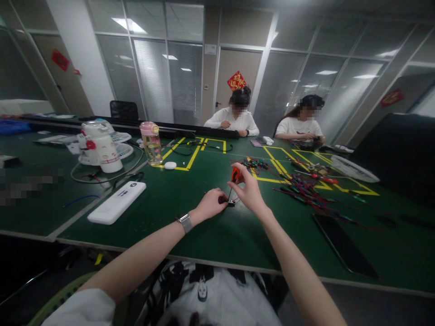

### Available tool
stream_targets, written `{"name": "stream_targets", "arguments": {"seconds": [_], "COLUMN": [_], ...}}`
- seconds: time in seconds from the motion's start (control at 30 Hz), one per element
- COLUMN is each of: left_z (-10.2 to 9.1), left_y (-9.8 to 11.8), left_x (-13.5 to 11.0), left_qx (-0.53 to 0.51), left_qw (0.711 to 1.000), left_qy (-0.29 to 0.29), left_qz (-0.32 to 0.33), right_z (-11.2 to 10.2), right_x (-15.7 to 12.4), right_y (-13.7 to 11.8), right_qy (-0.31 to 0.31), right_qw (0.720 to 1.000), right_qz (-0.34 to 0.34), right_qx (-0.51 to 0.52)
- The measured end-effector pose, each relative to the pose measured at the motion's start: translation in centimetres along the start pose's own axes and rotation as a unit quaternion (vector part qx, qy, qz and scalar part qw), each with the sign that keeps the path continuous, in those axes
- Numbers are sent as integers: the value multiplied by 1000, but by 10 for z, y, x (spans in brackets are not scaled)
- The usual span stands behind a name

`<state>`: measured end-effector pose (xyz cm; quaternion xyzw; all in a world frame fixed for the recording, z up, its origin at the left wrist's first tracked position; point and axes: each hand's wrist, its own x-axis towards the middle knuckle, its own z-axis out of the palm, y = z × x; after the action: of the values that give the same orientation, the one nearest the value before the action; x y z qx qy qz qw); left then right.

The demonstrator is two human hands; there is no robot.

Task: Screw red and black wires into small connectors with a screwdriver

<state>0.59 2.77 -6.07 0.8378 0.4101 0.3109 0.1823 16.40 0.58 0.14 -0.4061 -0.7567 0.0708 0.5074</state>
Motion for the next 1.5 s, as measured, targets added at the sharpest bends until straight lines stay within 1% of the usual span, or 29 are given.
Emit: {"name": "stream_targets", "arguments": {"seconds": [0.33, 0.5, 0.67, 0.77, 0.9, 1.0, 1.1, 1.3, 1.5], "left_z": [-1, 1, 2, 1, 0, -1, 0, 2, 2], "left_y": [1, -2, -4, -3, 0, 1, 1, -2, -3], "left_x": [-1, 0, 0, 0, 0, 0, 0, 0, 0], "left_qx": [8, 11, 9, 6, 1, 2, 2, 5, 3], "left_qw": [1000, 1000, 1000, 1000, 1000, 1000, 1000, 1000, 1000], "left_qy": [0, 0, 4, 1, -2, -2, -1, 4, 7], "left_qz": [2, 8, 11, 7, 5, 4, 6, 11, 9], "right_z": [0, 3, 6, 4, 0, -1, 1, 2, 1], "right_x": [-1, -1, -3, -4, -3, -2, -3, -2, -2], "right_y": [4, 6, 2, -1, -1, 1, 3, 2, 1], "right_qy": [-15, -9, -11, -8, 9, 8, 5, -5, -20], "right_qw": [999, 998, 997, 998, 999, 999, 999, 1000, 998], "right_qz": [0, -14, 1, -14, -43, -37, -30, -22, -3], "right_qx": [41, 65, 72, 57, 0, -23, -21, 4, 54]}}
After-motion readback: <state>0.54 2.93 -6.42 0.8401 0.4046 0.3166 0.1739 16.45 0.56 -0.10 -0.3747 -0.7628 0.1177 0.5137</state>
